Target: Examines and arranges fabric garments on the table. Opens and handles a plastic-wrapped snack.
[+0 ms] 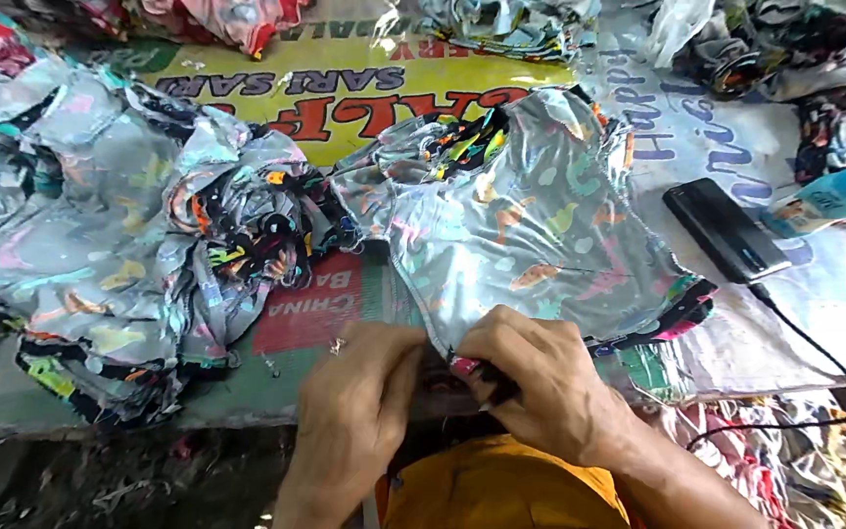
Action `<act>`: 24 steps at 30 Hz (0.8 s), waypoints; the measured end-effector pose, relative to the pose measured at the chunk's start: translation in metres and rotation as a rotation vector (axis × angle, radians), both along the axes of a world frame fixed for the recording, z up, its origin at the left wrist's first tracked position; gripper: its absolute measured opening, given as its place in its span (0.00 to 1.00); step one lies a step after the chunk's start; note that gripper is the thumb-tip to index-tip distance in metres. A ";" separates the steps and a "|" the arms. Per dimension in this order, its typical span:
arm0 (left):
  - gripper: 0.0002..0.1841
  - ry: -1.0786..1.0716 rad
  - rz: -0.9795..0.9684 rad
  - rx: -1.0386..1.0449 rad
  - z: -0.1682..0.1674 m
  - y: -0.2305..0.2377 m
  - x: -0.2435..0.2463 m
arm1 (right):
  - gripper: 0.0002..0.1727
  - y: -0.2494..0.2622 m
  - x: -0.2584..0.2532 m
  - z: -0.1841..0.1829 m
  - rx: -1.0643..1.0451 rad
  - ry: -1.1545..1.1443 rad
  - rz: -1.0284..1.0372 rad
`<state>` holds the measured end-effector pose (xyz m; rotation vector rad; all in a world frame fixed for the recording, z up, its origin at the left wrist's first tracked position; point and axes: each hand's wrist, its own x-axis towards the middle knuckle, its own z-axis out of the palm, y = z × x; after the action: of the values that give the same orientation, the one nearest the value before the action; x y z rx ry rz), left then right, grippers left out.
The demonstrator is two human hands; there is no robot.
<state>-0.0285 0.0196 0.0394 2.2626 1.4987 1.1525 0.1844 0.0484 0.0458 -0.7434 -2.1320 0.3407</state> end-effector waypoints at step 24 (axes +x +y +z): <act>0.31 0.637 -0.481 0.035 0.013 0.180 0.160 | 0.23 0.001 0.098 0.047 0.107 -0.027 -0.662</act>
<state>0.1316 0.1999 0.0523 2.9480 0.9696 0.3365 0.2819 0.0498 0.0925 -1.3288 -1.7830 -0.1384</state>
